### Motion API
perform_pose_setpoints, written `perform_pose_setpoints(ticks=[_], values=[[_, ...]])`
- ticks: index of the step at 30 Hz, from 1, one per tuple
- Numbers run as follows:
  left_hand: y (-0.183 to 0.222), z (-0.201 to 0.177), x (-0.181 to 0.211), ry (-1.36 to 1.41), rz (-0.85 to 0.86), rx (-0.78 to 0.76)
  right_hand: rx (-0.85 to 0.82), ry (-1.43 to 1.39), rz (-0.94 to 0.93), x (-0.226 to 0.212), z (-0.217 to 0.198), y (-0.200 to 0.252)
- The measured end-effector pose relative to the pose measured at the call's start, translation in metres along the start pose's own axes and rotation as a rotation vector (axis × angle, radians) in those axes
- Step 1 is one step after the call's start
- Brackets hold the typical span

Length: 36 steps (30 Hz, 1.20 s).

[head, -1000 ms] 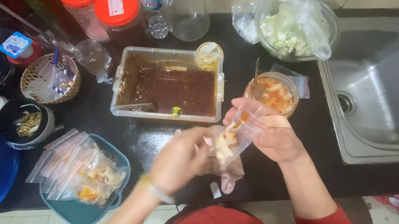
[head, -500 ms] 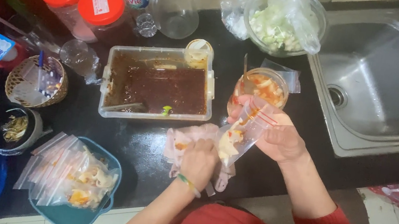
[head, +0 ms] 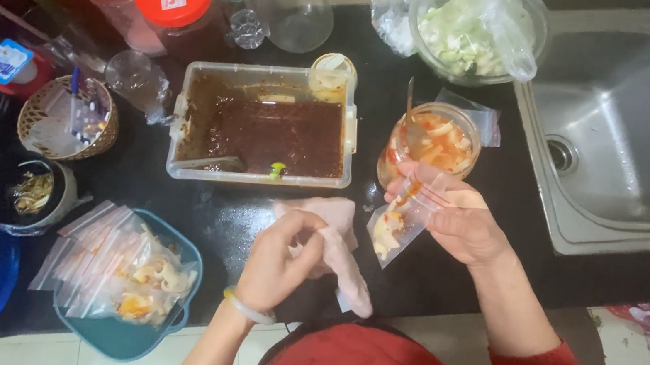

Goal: Portioning pickled vegetables and sauce into small plastic bags using a spoon for individual servings.

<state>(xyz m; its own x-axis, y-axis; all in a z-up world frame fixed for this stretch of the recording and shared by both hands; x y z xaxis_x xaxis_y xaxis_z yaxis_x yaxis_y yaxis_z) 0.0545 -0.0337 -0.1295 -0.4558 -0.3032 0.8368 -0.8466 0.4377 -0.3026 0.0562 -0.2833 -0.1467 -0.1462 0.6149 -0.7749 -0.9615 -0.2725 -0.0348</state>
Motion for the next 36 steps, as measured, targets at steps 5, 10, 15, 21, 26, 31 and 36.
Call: perform_pose_setpoints(ticks=[5, 10, 15, 21, 26, 31, 36], values=[[0.001, -0.005, 0.011, 0.058, -0.049, 0.055, 0.05, 0.144, 0.018, 0.007, -0.005, 0.002], [-0.004, -0.004, 0.027, 0.104, 0.014, 0.173, 0.11, 0.388, 0.14, 0.027, 0.02, 0.005], [-0.005, 0.015, 0.017, 0.162, -0.009, 0.313, 0.165, 0.548, 0.199, 0.049, 0.036, 0.009], [-0.006, 0.013, 0.04, 0.109, 0.064, 0.262, 0.192, 0.47, 0.167, 0.05, 0.021, 0.008], [0.001, 0.018, 0.041, 0.111, 0.084, 0.234, 0.198, 0.417, 0.148, 0.048, 0.019, 0.006], [-0.003, 0.008, 0.036, 0.076, 0.07, 0.227, 0.172, 0.436, 0.133, 0.044, 0.038, 0.004], [-0.011, -0.006, 0.028, 0.008, 0.043, 0.294, 0.137, 0.46, 0.164, 0.046, 0.047, -0.003]])
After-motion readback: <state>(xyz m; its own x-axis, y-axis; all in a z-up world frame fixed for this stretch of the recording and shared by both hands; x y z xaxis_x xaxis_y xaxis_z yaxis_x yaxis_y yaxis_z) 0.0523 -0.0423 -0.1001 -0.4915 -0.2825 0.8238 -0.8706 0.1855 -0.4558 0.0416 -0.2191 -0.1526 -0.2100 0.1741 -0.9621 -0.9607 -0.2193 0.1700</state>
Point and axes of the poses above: each hand's wrist, its own y-axis away from the middle knuckle, its own z-axis out of the palm, x = y × z, the point moved 9 cm from there along -y, towards the middle knuckle, and after that the axes turned 12 degrees about z, right-handed, at the moved point
